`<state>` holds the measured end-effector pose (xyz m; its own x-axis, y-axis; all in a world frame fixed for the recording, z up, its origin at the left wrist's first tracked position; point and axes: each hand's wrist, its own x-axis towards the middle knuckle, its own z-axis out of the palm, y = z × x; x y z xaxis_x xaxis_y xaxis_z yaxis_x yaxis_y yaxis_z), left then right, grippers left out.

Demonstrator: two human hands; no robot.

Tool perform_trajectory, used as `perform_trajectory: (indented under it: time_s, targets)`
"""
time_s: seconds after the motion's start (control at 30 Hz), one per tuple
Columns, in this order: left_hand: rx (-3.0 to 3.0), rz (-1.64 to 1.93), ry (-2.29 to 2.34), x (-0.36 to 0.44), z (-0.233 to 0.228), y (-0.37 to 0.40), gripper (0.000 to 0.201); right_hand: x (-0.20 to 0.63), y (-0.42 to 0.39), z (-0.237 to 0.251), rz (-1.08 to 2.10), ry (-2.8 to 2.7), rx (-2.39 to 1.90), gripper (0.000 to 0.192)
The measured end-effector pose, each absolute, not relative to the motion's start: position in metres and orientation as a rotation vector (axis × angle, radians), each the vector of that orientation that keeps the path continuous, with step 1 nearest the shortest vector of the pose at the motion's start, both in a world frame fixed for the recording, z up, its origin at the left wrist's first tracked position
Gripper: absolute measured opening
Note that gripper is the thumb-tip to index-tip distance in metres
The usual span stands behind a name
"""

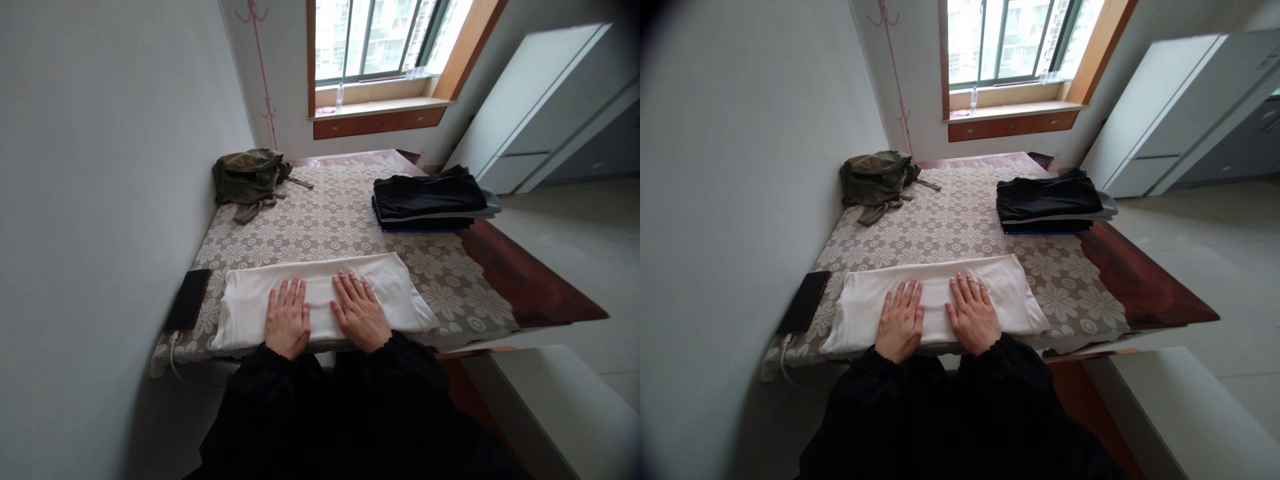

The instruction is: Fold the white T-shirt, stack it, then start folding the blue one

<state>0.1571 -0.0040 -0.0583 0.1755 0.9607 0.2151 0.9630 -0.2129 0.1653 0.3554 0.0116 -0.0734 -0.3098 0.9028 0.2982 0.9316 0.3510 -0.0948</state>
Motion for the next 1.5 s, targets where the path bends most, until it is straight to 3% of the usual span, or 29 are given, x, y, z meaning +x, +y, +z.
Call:
perform_trajectory:
  time_s: [0.73, 1.1, 1.5]
  targets:
    - [-2.153, -0.355, -2.147, 0.085, -0.053, 0.004, 0.059, 0.429, 0.034, -0.086, -0.31, -2.193, -1.867, 0.062]
    - [-2.47, -0.351, -1.984, 0.18, -0.049, 0.013, 0.059, 0.327, 0.029, -0.068, -0.08, -2.379, -1.572, 0.056]
    - [-2.374, -0.268, -1.988, 0.181, -0.058, 0.033, 0.061, 0.317, 0.042, -0.07, 0.001, -2.355, -1.629, 0.059]
